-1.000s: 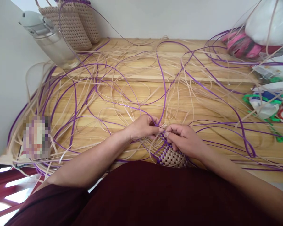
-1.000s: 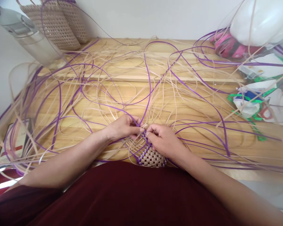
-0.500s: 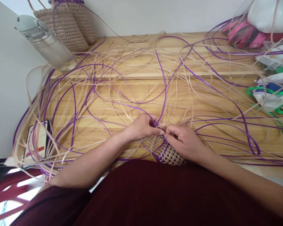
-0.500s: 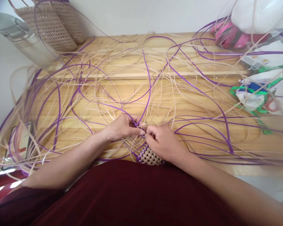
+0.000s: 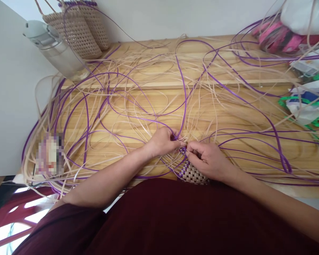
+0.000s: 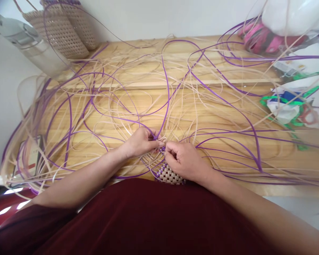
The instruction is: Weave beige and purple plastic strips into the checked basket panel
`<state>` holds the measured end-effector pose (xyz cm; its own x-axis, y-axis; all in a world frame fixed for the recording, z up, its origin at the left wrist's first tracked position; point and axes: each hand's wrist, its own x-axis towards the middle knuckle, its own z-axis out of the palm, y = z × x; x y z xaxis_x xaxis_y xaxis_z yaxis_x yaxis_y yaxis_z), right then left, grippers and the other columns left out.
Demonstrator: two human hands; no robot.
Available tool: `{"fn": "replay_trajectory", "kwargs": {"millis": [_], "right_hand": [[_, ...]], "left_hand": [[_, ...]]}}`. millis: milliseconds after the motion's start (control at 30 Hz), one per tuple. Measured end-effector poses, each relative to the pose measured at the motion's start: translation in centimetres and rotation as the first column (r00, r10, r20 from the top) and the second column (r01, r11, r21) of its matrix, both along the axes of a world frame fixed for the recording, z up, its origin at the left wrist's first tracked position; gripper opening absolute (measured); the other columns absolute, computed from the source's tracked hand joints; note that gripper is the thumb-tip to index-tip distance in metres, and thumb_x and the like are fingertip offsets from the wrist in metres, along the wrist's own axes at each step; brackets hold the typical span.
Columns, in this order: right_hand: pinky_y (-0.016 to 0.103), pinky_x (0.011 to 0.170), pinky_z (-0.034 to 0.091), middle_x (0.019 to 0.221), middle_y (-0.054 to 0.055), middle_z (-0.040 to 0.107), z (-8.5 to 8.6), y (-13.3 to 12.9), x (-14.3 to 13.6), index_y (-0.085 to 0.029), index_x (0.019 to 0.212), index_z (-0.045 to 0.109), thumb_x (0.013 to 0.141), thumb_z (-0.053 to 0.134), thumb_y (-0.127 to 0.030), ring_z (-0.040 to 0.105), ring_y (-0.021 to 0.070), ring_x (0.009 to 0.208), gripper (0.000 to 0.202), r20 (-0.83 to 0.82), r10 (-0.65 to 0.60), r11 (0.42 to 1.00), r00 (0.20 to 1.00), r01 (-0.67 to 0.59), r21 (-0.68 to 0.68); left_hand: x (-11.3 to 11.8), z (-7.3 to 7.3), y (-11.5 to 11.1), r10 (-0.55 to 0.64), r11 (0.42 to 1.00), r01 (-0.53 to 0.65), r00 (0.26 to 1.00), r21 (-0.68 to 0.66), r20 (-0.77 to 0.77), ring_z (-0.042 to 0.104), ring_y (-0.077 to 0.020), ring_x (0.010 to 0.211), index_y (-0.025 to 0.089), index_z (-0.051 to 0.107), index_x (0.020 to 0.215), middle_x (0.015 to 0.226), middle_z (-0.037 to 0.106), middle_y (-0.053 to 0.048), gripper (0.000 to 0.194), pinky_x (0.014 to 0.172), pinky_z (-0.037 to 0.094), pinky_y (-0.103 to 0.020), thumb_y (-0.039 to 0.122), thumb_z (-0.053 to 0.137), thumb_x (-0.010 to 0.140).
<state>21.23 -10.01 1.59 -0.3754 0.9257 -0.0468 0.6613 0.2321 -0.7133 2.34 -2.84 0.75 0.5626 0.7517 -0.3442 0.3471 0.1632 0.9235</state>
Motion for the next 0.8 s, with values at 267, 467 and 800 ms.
{"fn": "replay_trajectory", "kwargs": {"millis": [267,467,800], "right_hand": [[0.023,0.053,0.027,0.052,-0.006,0.045,0.3,0.0,-0.1,-0.018,0.069,0.051,0.087,0.051,-0.025,0.037,0.007,0.048,0.019,0.016,-0.048,0.998,0.999,0.048,-0.036],[0.024,0.054,0.027,0.053,-0.005,0.044,0.1,-0.1,-0.2,-0.018,0.068,0.05,0.087,0.051,-0.025,0.037,0.0077,0.049,0.02,0.028,-0.014,1.0,1.0,0.015,-0.009],[0.023,0.051,0.027,0.052,-0.005,0.044,0.2,0.1,-0.3,-0.018,0.068,0.051,0.085,0.052,-0.024,0.036,0.0074,0.047,0.018,-0.007,-0.061,0.997,0.998,0.061,-0.046]], "left_hand": [[-0.7,0.9,0.8,0.001,0.963,0.051,0.981,-0.265,0.193,0.065,-0.0113,0.066,0.01,0.071,0.08,0.076,0.07,-0.004,0.02,0.066,0.055,-0.023,0.026,0.076,0.069],[0.3,0.9,-0.1,0.075,0.997,-0.074,0.996,0.026,-0.054,0.054,-0.0077,0.052,0.012,0.066,0.068,0.058,0.062,0.0,0.014,0.049,0.042,-0.017,0.024,0.072,0.07],[-0.7,1.0,0.8,0.028,0.96,0.013,0.99,-0.279,0.14,0.065,-0.0096,0.063,0.01,0.068,0.078,0.075,0.07,-0.005,0.017,0.062,0.056,-0.02,0.026,0.073,0.077]]}}
